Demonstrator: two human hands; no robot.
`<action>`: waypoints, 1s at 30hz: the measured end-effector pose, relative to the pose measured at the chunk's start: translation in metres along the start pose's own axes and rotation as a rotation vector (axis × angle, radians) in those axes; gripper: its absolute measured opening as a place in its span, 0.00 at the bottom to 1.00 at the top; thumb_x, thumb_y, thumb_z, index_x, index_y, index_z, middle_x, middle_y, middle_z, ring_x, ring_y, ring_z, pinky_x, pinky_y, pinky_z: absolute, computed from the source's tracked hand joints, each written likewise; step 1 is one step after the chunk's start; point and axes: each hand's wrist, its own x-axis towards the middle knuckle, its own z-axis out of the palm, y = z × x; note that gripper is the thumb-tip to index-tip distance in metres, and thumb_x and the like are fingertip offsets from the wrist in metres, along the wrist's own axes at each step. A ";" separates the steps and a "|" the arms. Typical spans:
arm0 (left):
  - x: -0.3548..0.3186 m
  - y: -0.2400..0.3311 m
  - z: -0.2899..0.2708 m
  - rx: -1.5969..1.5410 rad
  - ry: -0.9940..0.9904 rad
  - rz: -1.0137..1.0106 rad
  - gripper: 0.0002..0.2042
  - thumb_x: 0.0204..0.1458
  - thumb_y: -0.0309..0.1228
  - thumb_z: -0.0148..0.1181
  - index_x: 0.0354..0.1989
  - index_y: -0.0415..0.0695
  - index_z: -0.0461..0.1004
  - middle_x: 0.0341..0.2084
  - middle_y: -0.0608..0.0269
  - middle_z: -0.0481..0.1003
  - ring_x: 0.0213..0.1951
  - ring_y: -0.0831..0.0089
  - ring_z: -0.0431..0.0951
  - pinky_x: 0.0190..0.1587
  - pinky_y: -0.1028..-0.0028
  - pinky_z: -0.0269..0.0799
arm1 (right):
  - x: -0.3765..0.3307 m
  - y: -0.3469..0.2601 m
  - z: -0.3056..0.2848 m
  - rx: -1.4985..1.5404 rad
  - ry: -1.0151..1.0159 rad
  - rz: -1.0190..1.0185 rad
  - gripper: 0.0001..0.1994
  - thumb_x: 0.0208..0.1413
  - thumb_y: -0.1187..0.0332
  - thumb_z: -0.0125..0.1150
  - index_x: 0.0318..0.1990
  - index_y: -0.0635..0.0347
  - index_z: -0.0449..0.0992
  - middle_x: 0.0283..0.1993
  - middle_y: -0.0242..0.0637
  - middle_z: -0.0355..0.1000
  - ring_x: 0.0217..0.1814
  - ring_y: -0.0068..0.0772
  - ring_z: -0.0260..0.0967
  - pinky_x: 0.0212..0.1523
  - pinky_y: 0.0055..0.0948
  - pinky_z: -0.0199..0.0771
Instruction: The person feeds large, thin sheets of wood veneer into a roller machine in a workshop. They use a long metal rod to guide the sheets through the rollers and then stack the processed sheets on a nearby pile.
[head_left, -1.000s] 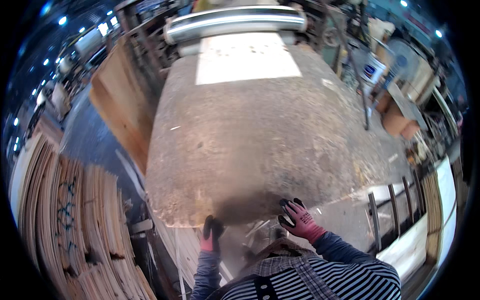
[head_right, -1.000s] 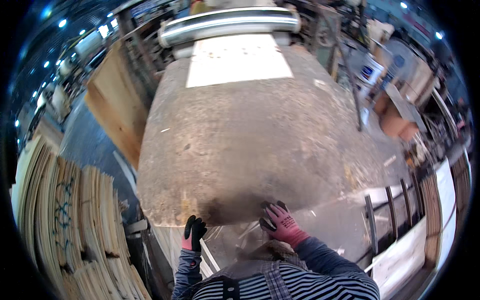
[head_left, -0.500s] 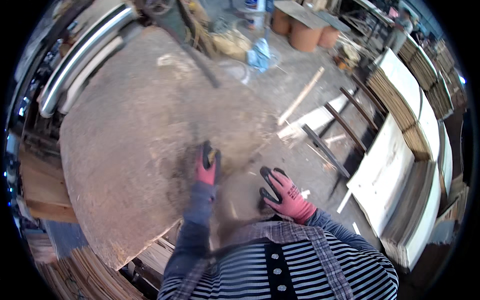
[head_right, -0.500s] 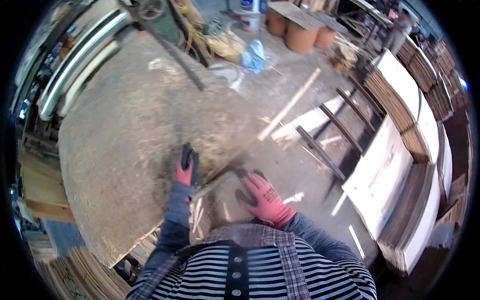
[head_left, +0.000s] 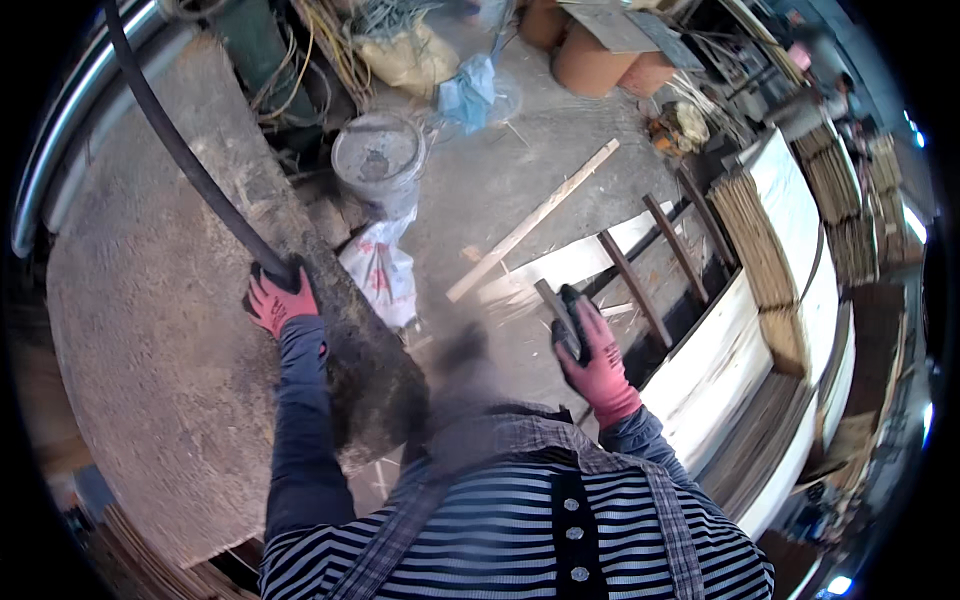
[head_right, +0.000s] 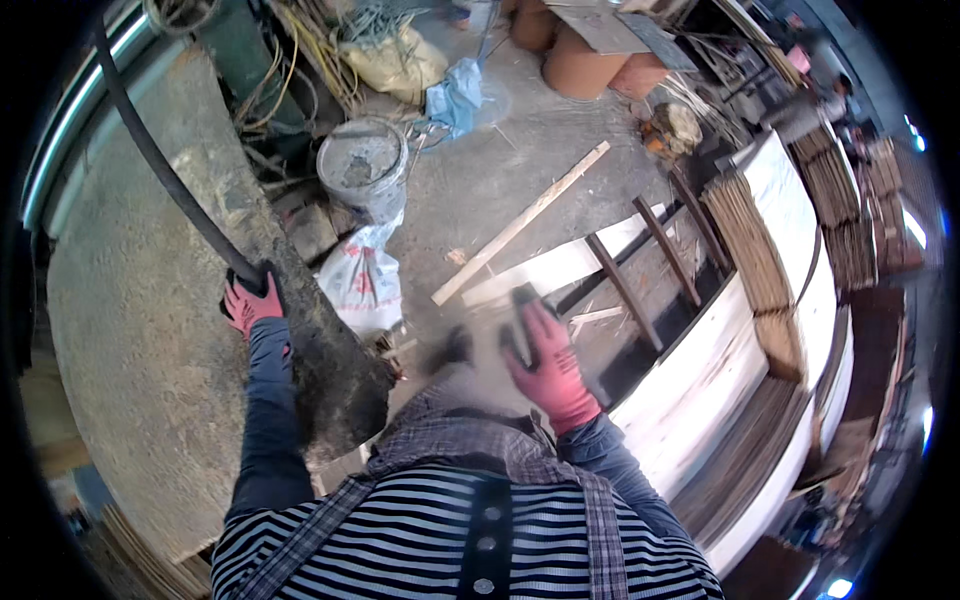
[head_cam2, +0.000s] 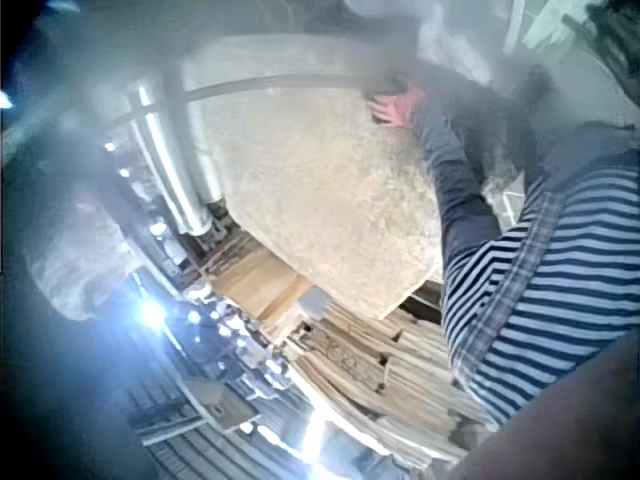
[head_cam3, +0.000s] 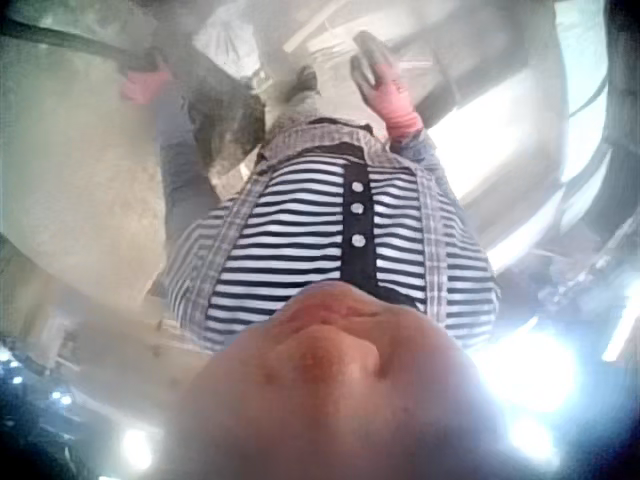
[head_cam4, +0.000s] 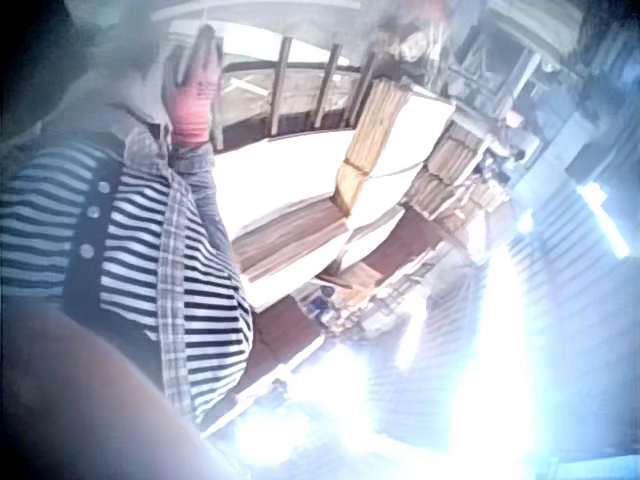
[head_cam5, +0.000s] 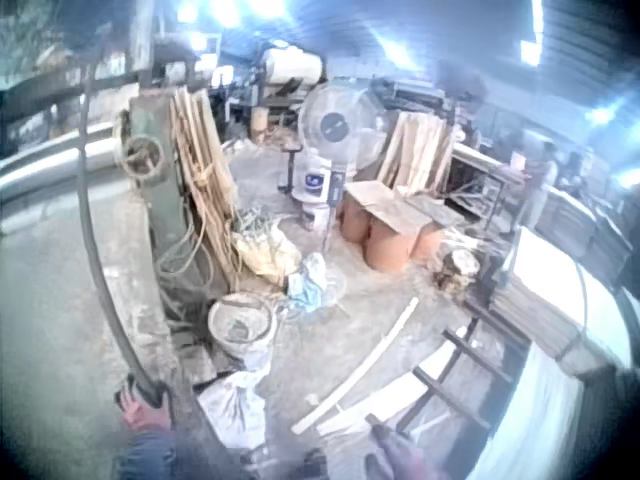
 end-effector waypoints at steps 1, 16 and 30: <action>-0.004 0.005 0.009 0.011 -0.034 -0.046 0.31 0.36 0.50 0.57 0.47 0.44 0.62 0.50 0.56 0.60 0.53 0.60 0.58 0.54 0.58 0.48 | 0.020 0.019 -0.005 -0.001 0.021 0.028 0.28 0.40 0.69 0.59 0.51 0.68 0.59 0.51 0.53 0.58 0.53 0.50 0.56 0.52 0.38 0.57; 0.020 0.028 -0.031 -0.331 0.203 -0.242 0.25 0.31 0.30 0.58 0.42 0.37 0.62 0.46 0.48 0.62 0.49 0.52 0.60 0.50 0.59 0.56 | 0.347 -0.125 0.109 0.466 -0.607 -0.648 0.30 0.45 0.68 0.56 0.57 0.62 0.52 0.56 0.47 0.55 0.58 0.38 0.53 0.56 0.28 0.52; -0.035 0.117 -0.060 -1.287 0.033 -1.113 0.13 0.47 0.35 0.51 0.35 0.38 0.72 0.26 0.62 0.72 0.28 0.77 0.69 0.30 0.79 0.65 | 0.544 -0.404 0.172 1.854 -1.401 -0.181 0.20 0.54 0.54 0.43 0.50 0.56 0.60 0.22 0.23 0.62 0.18 0.15 0.59 0.18 0.13 0.61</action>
